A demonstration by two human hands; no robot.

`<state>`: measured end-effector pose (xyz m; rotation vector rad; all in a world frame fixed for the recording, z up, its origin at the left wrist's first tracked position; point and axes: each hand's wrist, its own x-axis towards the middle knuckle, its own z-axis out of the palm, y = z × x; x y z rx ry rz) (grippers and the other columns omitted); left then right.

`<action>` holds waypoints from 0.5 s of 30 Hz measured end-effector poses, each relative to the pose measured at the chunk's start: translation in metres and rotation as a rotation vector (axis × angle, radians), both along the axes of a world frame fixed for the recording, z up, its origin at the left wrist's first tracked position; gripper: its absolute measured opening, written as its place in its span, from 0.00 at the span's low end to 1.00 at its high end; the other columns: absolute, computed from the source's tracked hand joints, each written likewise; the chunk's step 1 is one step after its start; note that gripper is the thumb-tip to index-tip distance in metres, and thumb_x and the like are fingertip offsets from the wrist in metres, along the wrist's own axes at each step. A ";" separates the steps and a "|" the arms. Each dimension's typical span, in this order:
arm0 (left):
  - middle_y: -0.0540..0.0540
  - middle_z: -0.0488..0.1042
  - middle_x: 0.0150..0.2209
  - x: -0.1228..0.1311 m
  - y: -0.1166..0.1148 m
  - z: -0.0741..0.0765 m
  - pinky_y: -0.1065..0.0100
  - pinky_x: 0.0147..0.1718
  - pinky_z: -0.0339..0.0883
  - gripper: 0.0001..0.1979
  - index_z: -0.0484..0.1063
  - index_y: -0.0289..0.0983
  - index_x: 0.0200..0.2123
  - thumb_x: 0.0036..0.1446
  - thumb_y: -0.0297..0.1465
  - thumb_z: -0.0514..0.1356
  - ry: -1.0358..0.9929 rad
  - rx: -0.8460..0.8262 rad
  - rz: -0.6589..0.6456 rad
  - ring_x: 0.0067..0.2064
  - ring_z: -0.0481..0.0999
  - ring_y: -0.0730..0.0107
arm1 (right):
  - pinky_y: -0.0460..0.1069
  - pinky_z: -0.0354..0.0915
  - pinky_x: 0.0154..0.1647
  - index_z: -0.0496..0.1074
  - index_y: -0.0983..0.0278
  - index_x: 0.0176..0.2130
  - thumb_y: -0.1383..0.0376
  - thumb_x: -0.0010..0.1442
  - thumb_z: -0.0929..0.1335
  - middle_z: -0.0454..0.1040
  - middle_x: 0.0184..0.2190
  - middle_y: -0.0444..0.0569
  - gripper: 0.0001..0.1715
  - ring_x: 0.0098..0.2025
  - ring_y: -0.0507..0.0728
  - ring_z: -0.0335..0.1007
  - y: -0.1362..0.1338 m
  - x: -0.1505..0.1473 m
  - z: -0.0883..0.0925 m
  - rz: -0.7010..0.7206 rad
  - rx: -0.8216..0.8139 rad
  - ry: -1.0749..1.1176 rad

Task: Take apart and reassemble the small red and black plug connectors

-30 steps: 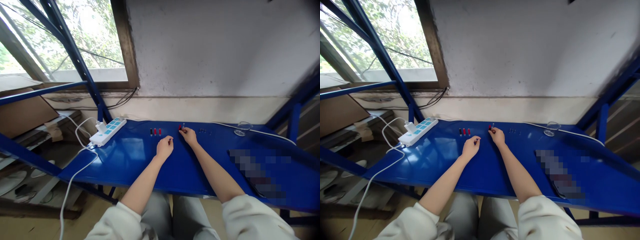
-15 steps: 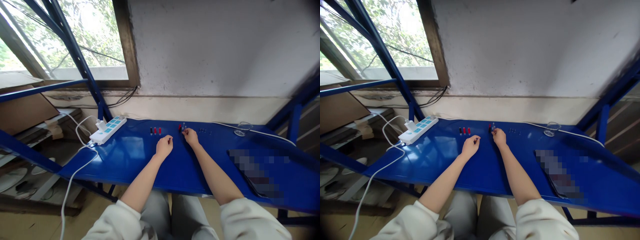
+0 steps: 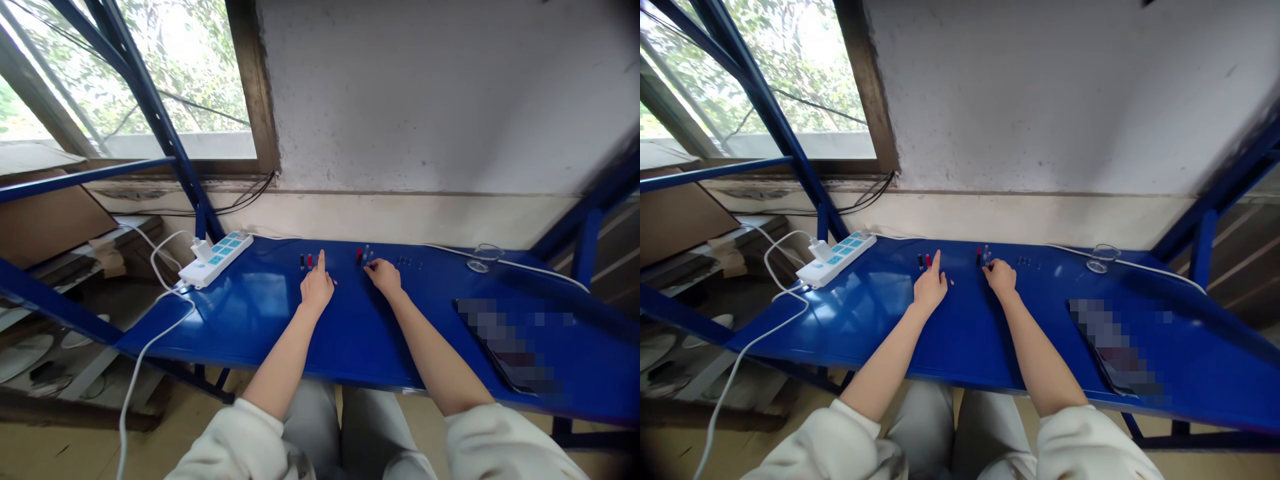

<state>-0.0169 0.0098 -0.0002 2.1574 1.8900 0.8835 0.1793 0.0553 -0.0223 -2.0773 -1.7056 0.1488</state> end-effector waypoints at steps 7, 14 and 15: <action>0.37 0.71 0.38 -0.004 0.009 -0.002 0.68 0.34 0.64 0.31 0.40 0.39 0.62 0.56 0.30 0.48 0.015 -0.030 0.042 0.34 0.73 0.64 | 0.49 0.58 0.27 0.68 0.65 0.29 0.60 0.54 0.63 0.72 0.27 0.55 0.10 0.30 0.59 0.69 -0.020 -0.009 0.013 0.070 -0.086 -0.079; 0.37 0.69 0.45 -0.004 0.018 -0.006 0.67 0.35 0.64 0.20 0.57 0.40 0.55 0.59 0.30 0.44 0.011 0.016 0.088 0.40 0.73 0.61 | 0.47 0.52 0.20 0.64 0.63 0.20 0.58 0.54 0.63 0.66 0.17 0.49 0.16 0.20 0.54 0.64 -0.039 -0.025 0.016 0.219 0.008 0.020; 0.38 0.69 0.45 -0.004 0.019 -0.006 0.67 0.35 0.64 0.18 0.61 0.40 0.52 0.59 0.30 0.44 -0.019 0.030 0.088 0.40 0.72 0.62 | 0.47 0.52 0.20 0.64 0.63 0.20 0.57 0.54 0.63 0.66 0.17 0.49 0.16 0.20 0.53 0.63 -0.040 -0.027 0.016 0.230 0.016 0.019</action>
